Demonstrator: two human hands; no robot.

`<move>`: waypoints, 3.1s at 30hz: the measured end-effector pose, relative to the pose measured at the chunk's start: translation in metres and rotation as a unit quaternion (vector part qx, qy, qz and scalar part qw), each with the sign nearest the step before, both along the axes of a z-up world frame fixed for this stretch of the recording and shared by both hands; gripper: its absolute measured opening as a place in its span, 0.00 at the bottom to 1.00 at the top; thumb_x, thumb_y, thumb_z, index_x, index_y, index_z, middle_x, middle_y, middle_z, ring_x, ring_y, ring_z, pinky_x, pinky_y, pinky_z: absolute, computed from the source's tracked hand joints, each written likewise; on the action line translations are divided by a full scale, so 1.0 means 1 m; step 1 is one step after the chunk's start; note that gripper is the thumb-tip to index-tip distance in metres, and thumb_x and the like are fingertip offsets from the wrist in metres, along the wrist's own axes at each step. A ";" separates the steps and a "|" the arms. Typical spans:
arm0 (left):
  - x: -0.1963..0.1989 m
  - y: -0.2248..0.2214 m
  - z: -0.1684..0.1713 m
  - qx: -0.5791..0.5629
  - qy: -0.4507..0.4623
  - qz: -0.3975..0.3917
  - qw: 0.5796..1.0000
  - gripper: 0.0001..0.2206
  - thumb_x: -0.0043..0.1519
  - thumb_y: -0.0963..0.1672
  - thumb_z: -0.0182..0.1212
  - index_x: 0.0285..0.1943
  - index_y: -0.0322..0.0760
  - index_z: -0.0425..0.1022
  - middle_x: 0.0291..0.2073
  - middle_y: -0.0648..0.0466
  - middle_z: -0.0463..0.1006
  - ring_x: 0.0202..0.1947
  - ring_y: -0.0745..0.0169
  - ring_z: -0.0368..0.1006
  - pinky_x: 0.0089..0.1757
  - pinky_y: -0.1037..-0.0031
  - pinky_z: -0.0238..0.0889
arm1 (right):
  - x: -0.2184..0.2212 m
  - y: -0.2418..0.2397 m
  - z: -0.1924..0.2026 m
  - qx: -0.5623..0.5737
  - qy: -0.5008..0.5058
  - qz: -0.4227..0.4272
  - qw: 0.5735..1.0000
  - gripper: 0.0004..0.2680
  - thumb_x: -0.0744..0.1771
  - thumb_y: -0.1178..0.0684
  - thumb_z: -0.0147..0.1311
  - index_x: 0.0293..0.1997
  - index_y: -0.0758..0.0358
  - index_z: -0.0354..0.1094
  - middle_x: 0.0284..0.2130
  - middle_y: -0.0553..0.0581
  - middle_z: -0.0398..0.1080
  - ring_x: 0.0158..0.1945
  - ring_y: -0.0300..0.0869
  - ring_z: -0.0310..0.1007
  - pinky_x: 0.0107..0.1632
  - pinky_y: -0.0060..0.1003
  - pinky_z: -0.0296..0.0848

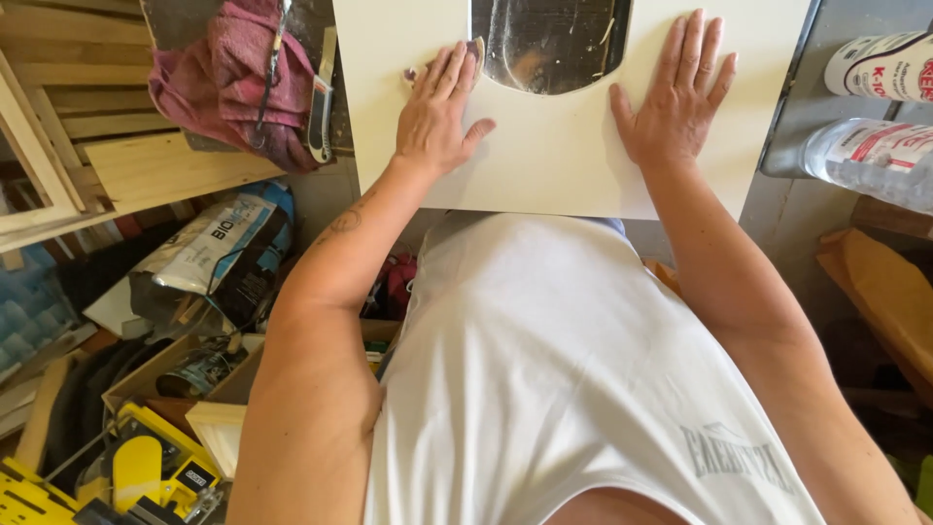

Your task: Sanding a white board, wiping it clean with a cloth and liquid, and applying a filler or finish using a putty knife.

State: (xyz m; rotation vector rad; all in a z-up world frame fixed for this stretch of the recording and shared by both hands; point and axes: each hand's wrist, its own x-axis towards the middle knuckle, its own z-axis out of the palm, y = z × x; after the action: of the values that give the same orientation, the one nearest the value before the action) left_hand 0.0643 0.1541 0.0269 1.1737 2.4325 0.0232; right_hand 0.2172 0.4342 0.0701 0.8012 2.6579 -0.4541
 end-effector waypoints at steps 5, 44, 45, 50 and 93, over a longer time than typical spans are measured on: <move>0.030 -0.005 0.008 0.040 -0.011 0.001 0.999 0.44 0.73 0.66 0.33 0.86 0.34 0.38 0.83 0.45 0.38 0.83 0.43 0.35 0.78 0.55 0.34 | 0.004 -0.001 -0.008 0.017 0.016 0.015 1.000 0.32 0.78 0.35 0.50 0.84 0.68 0.32 0.81 0.63 0.32 0.82 0.57 0.25 0.80 0.62 0.30; -0.057 0.043 -0.015 0.051 0.036 0.005 0.998 0.45 0.74 0.67 0.37 0.86 0.33 0.40 0.83 0.45 0.38 0.83 0.45 0.34 0.77 0.57 0.34 | 0.009 0.010 -0.041 0.056 0.087 0.029 0.994 0.33 0.75 0.31 0.41 0.84 0.68 0.35 0.82 0.62 0.36 0.82 0.57 0.27 0.79 0.64 0.31; -0.060 0.047 -0.022 0.049 0.039 0.013 0.998 0.45 0.75 0.67 0.36 0.86 0.34 0.39 0.83 0.46 0.36 0.83 0.47 0.31 0.78 0.58 0.34 | 0.011 0.009 -0.041 0.050 0.076 0.025 0.996 0.33 0.74 0.31 0.42 0.84 0.67 0.35 0.82 0.62 0.36 0.82 0.56 0.26 0.78 0.63 0.29; -0.012 0.010 0.016 0.049 -0.034 -0.028 0.998 0.48 0.67 0.69 0.28 0.85 0.35 0.33 0.84 0.42 0.39 0.83 0.43 0.36 0.77 0.57 0.28 | 0.011 0.011 -0.046 0.053 0.090 0.023 0.994 0.33 0.74 0.30 0.39 0.84 0.68 0.35 0.82 0.63 0.37 0.82 0.57 0.27 0.79 0.64 0.30; 0.045 0.015 0.012 -0.001 -0.015 -0.038 0.999 0.52 0.68 0.66 0.59 0.86 0.35 0.36 0.84 0.47 0.35 0.83 0.46 0.32 0.77 0.55 0.34 | 0.008 0.007 -0.028 0.026 0.059 0.025 0.998 0.33 0.76 0.34 0.49 0.84 0.69 0.36 0.81 0.64 0.35 0.81 0.58 0.26 0.78 0.64 0.29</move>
State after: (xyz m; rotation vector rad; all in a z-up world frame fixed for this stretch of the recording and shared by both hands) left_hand 0.1094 0.1695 0.0386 1.2556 2.3596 0.0158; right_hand 0.2254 0.4415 0.0422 0.7431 2.8019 -0.4343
